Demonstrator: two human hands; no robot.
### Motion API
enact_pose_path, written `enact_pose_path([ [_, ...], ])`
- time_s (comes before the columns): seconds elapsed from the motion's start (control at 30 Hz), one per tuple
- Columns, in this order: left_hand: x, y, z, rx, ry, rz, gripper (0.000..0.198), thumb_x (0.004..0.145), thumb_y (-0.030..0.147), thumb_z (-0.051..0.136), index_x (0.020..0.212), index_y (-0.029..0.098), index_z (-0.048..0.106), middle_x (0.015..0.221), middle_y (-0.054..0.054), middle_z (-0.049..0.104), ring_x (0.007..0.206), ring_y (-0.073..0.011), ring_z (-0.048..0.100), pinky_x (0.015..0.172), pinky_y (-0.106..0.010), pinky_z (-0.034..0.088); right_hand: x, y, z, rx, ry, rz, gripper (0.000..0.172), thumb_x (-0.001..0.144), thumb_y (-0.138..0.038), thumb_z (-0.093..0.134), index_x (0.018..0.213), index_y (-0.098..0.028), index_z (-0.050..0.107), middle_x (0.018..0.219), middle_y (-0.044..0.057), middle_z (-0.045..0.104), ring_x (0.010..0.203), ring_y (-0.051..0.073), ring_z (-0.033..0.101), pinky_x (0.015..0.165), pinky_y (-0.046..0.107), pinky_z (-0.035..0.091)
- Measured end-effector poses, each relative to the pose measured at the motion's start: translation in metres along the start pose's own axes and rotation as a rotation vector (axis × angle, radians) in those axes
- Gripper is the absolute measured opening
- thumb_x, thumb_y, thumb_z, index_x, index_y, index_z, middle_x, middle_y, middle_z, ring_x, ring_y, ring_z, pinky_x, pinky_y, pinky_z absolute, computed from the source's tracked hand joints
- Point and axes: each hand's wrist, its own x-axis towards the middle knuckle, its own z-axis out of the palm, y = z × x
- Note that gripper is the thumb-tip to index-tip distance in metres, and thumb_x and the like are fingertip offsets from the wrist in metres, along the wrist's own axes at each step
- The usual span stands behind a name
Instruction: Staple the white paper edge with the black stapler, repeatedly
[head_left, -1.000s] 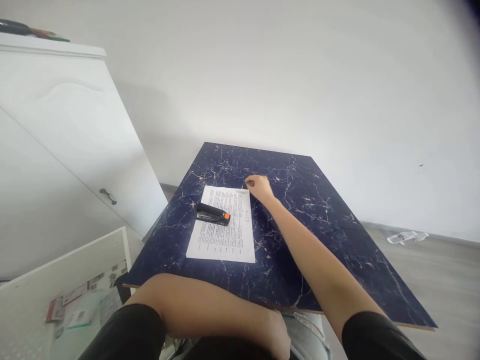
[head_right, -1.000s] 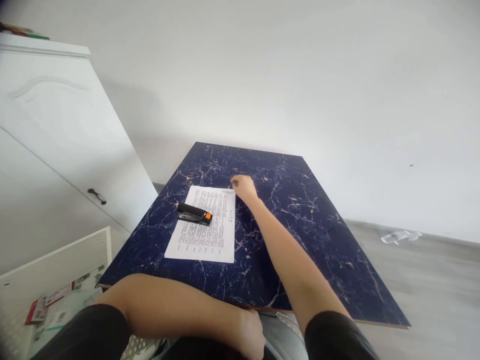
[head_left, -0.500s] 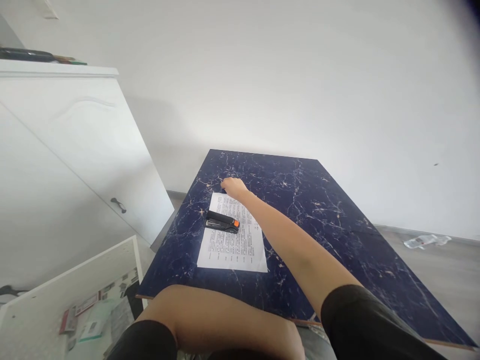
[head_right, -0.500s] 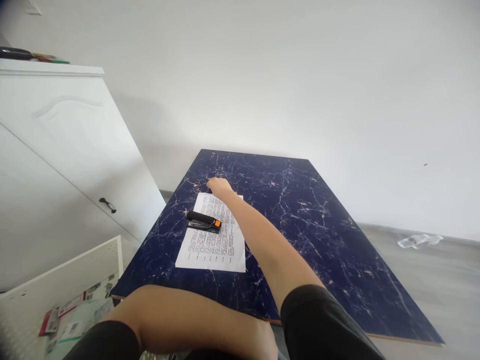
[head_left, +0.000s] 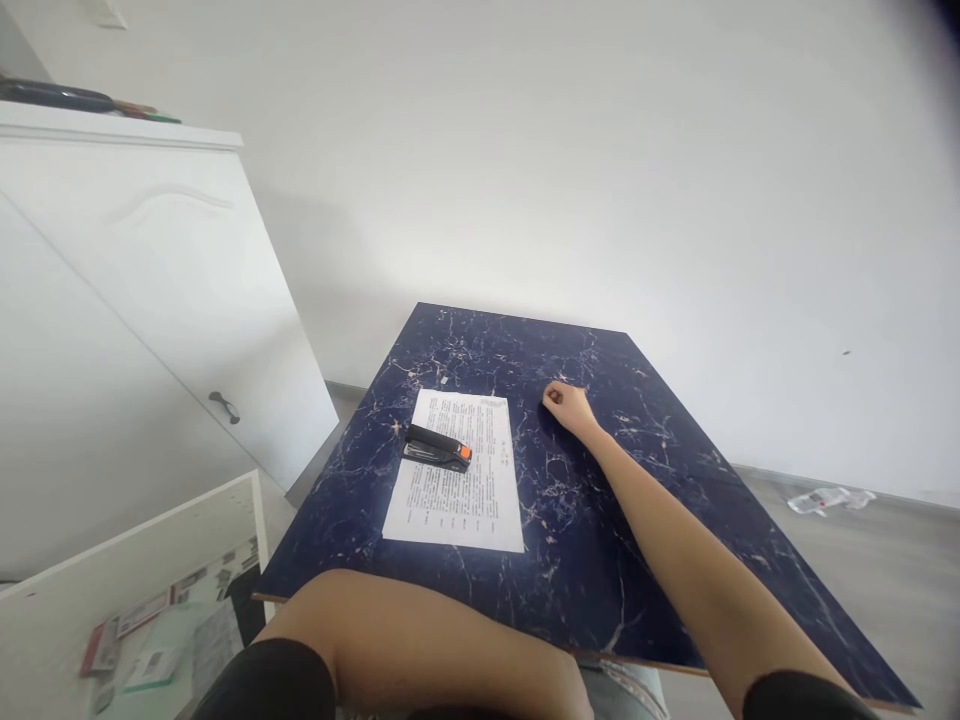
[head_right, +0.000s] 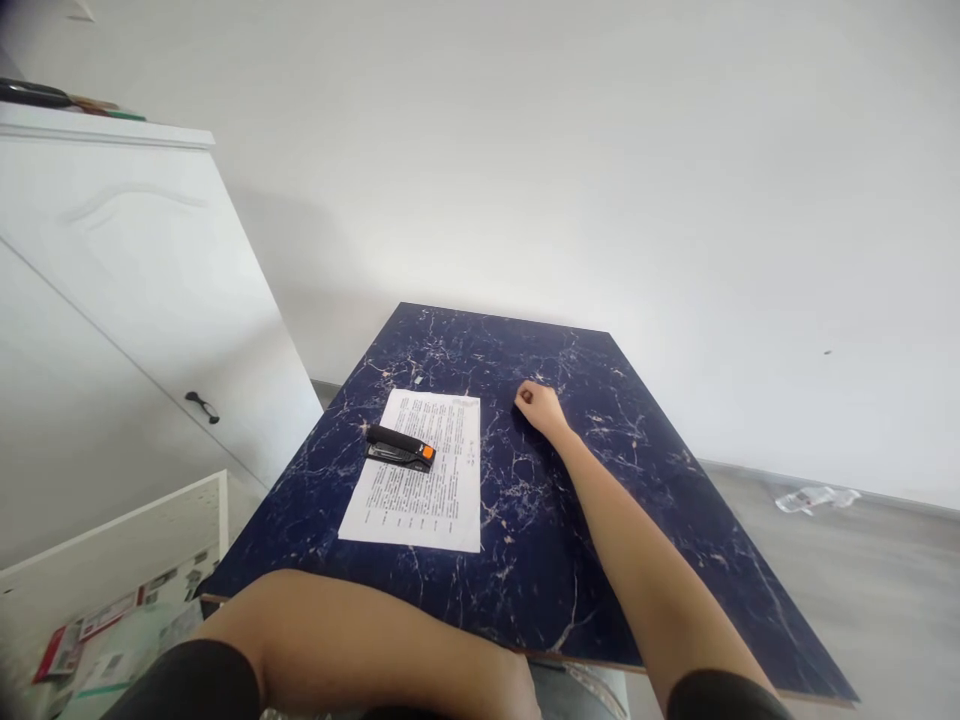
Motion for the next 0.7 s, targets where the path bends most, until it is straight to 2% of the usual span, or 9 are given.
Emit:
enact_pose_path([
  [0.03, 0.0, 0.001, -0.002, -0.04, -0.117, 0.051, 0.037, 0.062, 0.017, 0.073, 0.031, 0.022, 0.053, 0.05, 0.0, 0.062, 0.048, -0.0167, 0.06, 0.045, -0.026, 0.043, -0.012, 0.01, -0.004, 0.006, 0.013, 0.005, 0.015, 0.083, -0.024, 0.05, 0.081, -0.02, 0.064, 0.069, 0.002, 0.065, 0.064, 0.017, 0.059, 0.068, 0.027, 0.044],
  [0.17, -0.002, 0.011, -0.016, -0.016, -0.166, -0.051, 0.033, 0.06, 0.019, 0.071, 0.032, 0.02, 0.052, 0.051, -0.004, 0.061, 0.059, -0.023, 0.066, 0.055, -0.033, 0.049, -0.047, 0.029, -0.011, 0.05, 0.068, -0.014, 0.013, 0.084, -0.027, 0.052, 0.081, -0.022, 0.063, 0.061, -0.002, 0.056, 0.057, 0.016, 0.051, 0.064, 0.028, 0.04],
  [0.27, -0.013, 0.024, -0.028, 0.047, -0.282, -0.096, 0.03, 0.059, 0.018, 0.069, 0.034, 0.019, 0.053, 0.061, -0.007, 0.068, 0.071, -0.0273, 0.07, 0.064, -0.039, 0.053, -0.055, 0.028, -0.015, 0.088, 0.059, 0.007, 0.013, 0.085, -0.028, 0.054, 0.081, -0.022, 0.064, 0.059, -0.003, 0.054, 0.056, 0.016, 0.05, 0.064, 0.028, 0.04],
  [0.33, -0.02, 0.031, -0.033, 0.103, -0.323, -0.102, 0.035, 0.061, 0.02, 0.068, 0.032, 0.019, 0.048, 0.064, -0.008, 0.069, 0.076, -0.0292, 0.07, 0.069, -0.043, 0.054, -0.055, 0.017, -0.017, 0.082, 0.098, -0.007, 0.015, 0.088, -0.029, 0.054, 0.084, -0.022, 0.066, 0.064, -0.001, 0.059, 0.06, 0.018, 0.054, 0.067, 0.03, 0.043],
  [0.43, -0.024, 0.036, -0.033, 0.177, -0.343, -0.099, 0.042, 0.062, 0.02, 0.069, 0.03, 0.02, 0.043, 0.063, -0.009, 0.068, 0.075, -0.0311, 0.07, 0.071, -0.048, 0.054, -0.052, -0.024, -0.017, 0.134, 0.191, -0.141, 0.02, 0.096, -0.03, 0.05, 0.094, -0.022, 0.068, 0.085, 0.006, 0.069, 0.078, 0.022, 0.063, 0.077, 0.034, 0.048],
  [0.53, -0.015, 0.033, -0.025, 0.141, -0.254, -0.101, 0.039, 0.059, 0.019, 0.073, 0.03, 0.02, 0.048, 0.058, -0.008, 0.066, 0.066, -0.0301, 0.068, 0.065, -0.047, 0.053, -0.055, -0.089, -0.006, 0.301, 0.151, -0.276, 0.02, 0.1, -0.036, 0.053, 0.107, -0.023, 0.068, 0.102, 0.008, 0.071, 0.097, 0.023, 0.064, 0.089, 0.037, 0.051],
  [0.57, -0.012, 0.031, -0.02, 0.114, -0.196, -0.108, 0.036, 0.059, 0.018, 0.074, 0.031, 0.02, 0.051, 0.057, -0.008, 0.066, 0.062, -0.029, 0.067, 0.062, -0.045, 0.052, -0.056, -0.112, 0.0, 0.353, 0.105, -0.291, 0.024, 0.099, -0.038, 0.057, 0.116, -0.023, 0.065, 0.108, 0.009, 0.071, 0.098, 0.023, 0.065, 0.088, 0.037, 0.052],
  [0.63, -0.006, 0.026, -0.009, 0.072, -0.092, -0.128, 0.026, 0.058, 0.016, 0.073, 0.036, 0.021, 0.061, 0.057, -0.008, 0.066, 0.057, -0.0267, 0.066, 0.057, -0.041, 0.049, -0.057, -0.154, 0.012, 0.384, -0.055, -0.378, 0.044, 0.096, -0.044, 0.065, 0.135, -0.025, 0.056, 0.124, 0.01, 0.068, 0.109, 0.025, 0.063, 0.09, 0.039, 0.052],
  [0.7, -0.003, 0.021, 0.002, 0.099, -0.01, -0.177, 0.016, 0.059, 0.017, 0.073, 0.045, 0.023, 0.069, 0.058, -0.007, 0.067, 0.055, -0.0253, 0.065, 0.054, -0.038, 0.047, -0.054, -0.184, 0.022, 0.335, -0.233, -0.508, 0.057, 0.09, -0.05, 0.072, 0.138, -0.025, 0.054, 0.13, 0.012, 0.065, 0.116, 0.029, 0.061, 0.089, 0.041, 0.052],
])
